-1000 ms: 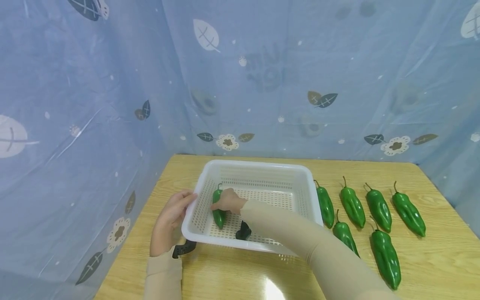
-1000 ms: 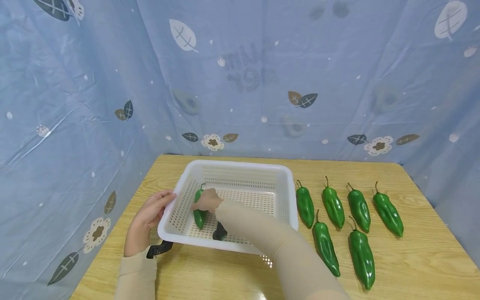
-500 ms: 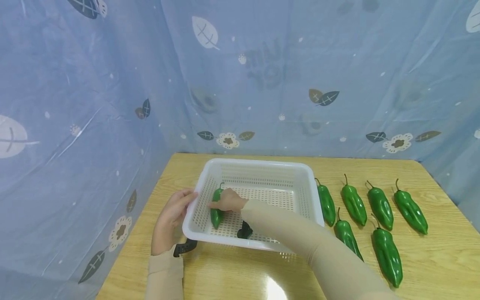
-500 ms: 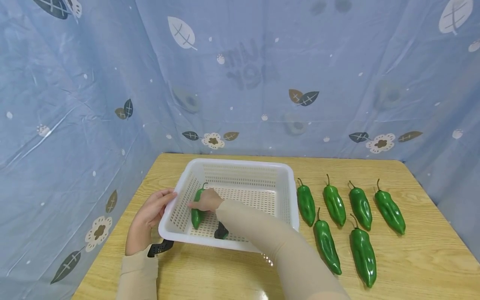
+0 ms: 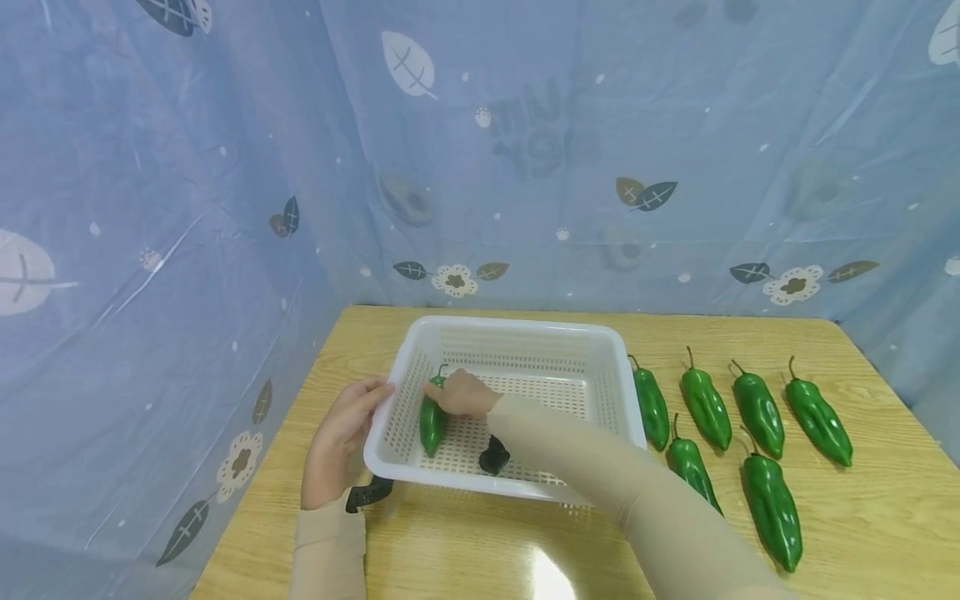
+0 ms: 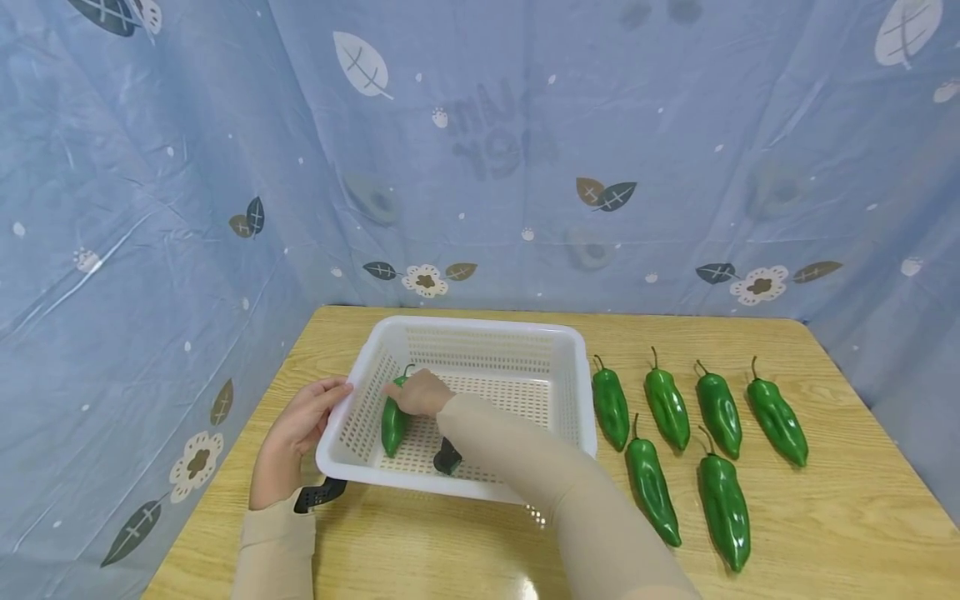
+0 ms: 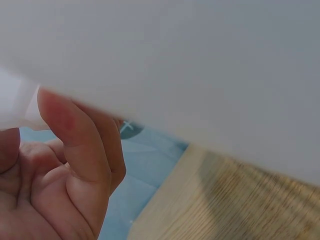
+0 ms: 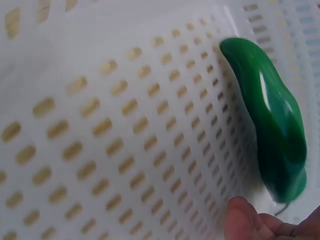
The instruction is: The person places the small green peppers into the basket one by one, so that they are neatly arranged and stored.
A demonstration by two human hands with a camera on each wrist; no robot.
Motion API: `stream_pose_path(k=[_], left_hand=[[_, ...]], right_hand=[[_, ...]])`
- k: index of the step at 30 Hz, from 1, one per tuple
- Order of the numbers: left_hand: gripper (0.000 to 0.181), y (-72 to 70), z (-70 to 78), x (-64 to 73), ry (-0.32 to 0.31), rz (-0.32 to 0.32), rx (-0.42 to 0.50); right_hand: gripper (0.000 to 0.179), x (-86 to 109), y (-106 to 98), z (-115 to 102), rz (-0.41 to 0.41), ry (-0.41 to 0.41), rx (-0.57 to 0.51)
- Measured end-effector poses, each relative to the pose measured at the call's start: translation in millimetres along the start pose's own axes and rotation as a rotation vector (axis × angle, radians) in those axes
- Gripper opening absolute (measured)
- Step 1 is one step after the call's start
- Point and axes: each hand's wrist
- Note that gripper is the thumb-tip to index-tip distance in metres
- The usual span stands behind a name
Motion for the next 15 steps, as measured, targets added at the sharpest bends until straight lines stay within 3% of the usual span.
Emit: stream_pose_path(k=[7, 15], left_hand=[[0.046, 0.4, 1.1, -0.9, -0.007, 0.016, -0.001], [0.048, -1.8, 2.1, 1.1, 0.000, -0.008, -0.013]], right_hand=[[0.059, -1.1, -26.8, 12.4, 0.002, -0.009, -0.003], [0.069, 2.5, -62.6, 25.0, 0.044, 0.041, -0.036]])
Point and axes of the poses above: each hand's wrist, its own x-axis away from the middle knuckle, its own y-axis out of the palm, z = x × y, and after that the axes turned 11 degrees about z, right-handed
